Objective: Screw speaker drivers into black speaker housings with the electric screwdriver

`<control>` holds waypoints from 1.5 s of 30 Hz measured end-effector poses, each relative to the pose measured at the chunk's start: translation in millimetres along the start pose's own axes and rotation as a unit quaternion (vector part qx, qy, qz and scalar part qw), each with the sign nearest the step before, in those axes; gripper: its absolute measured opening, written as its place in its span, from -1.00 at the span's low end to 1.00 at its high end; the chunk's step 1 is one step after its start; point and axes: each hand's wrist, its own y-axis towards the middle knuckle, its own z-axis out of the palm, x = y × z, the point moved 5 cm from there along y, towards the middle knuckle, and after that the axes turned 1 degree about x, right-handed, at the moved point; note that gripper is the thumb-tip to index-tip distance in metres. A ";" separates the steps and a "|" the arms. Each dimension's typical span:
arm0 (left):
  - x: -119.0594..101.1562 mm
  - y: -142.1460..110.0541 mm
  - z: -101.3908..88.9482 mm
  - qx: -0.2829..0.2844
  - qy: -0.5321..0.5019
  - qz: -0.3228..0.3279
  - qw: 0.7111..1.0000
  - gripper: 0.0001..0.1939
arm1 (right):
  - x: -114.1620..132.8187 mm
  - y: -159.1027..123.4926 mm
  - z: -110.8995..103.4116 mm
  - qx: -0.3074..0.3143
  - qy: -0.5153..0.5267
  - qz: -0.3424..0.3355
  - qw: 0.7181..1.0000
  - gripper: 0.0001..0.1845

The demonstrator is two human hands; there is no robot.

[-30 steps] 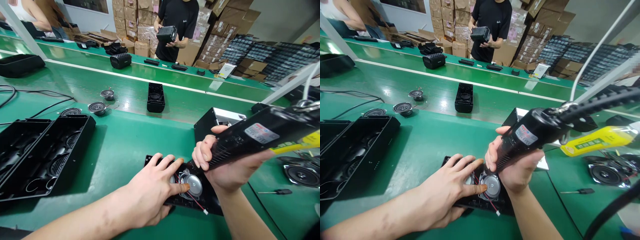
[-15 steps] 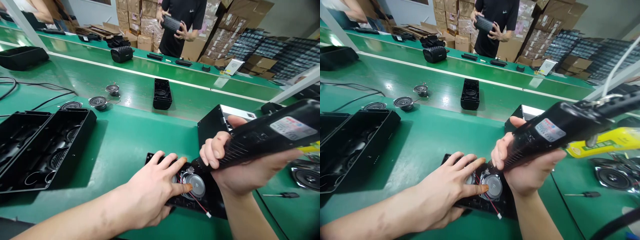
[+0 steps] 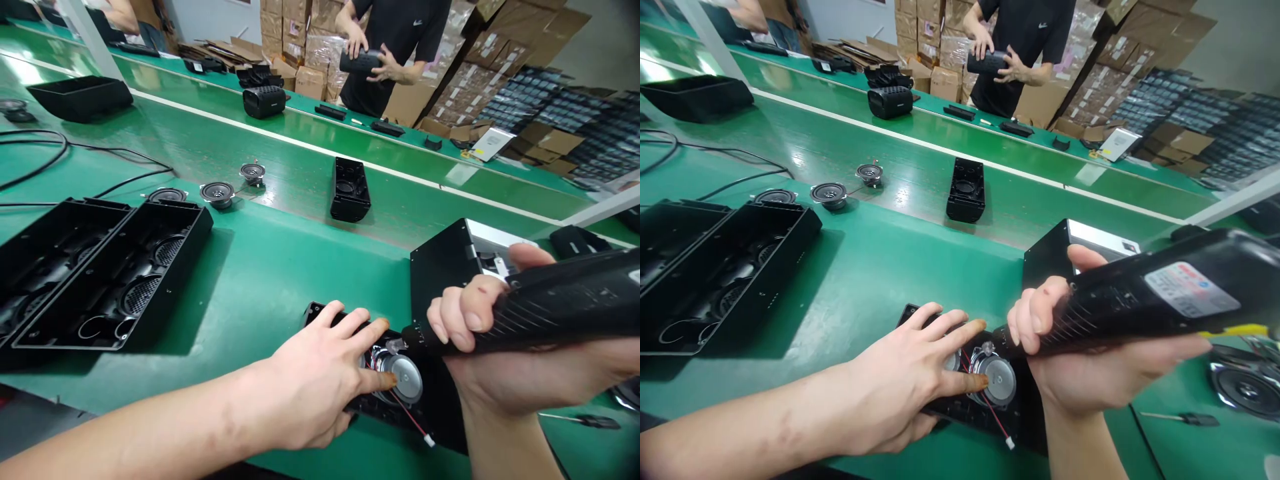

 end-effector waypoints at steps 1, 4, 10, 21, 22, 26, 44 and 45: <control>0.1 0.0 0.0 0.001 -0.001 0.000 1.000 -0.35 | -0.4 -0.1 -1.0 0.005 -0.002 -0.005 1.000 -0.31; 0.1 -0.2 -0.4 0.006 -0.004 0.001 1.000 -0.34 | -2.2 0.4 -2.5 0.018 -0.004 -0.011 1.000 -0.30; 0.4 -0.4 -1.4 0.007 -0.005 0.001 1.000 -0.35 | -1.8 1.3 4.6 -0.009 -0.002 0.003 1.000 -0.35; -0.3 -1.9 -0.8 0.006 0.001 0.000 1.000 -0.37 | -4.9 4.2 4.8 -0.010 0.022 -0.005 1.000 -0.30; -0.2 -1.6 -0.5 0.006 0.002 0.001 1.000 -0.36 | -5.4 4.2 5.2 -0.003 0.023 -0.006 1.000 -0.30; 0.4 -0.4 0.3 0.014 -0.006 -0.001 1.000 -0.34 | -7.2 4.8 6.0 0.016 0.027 -0.012 0.999 -0.27; -0.3 -1.5 0.0 0.006 -0.016 -0.002 1.000 -0.36 | -8.5 -2.7 6.7 0.015 0.025 -0.004 1.000 -0.32; -0.3 -1.4 0.3 0.004 -0.018 -0.001 1.000 -0.36 | -4.3 -1.6 6.2 0.018 0.022 -0.014 1.000 -0.32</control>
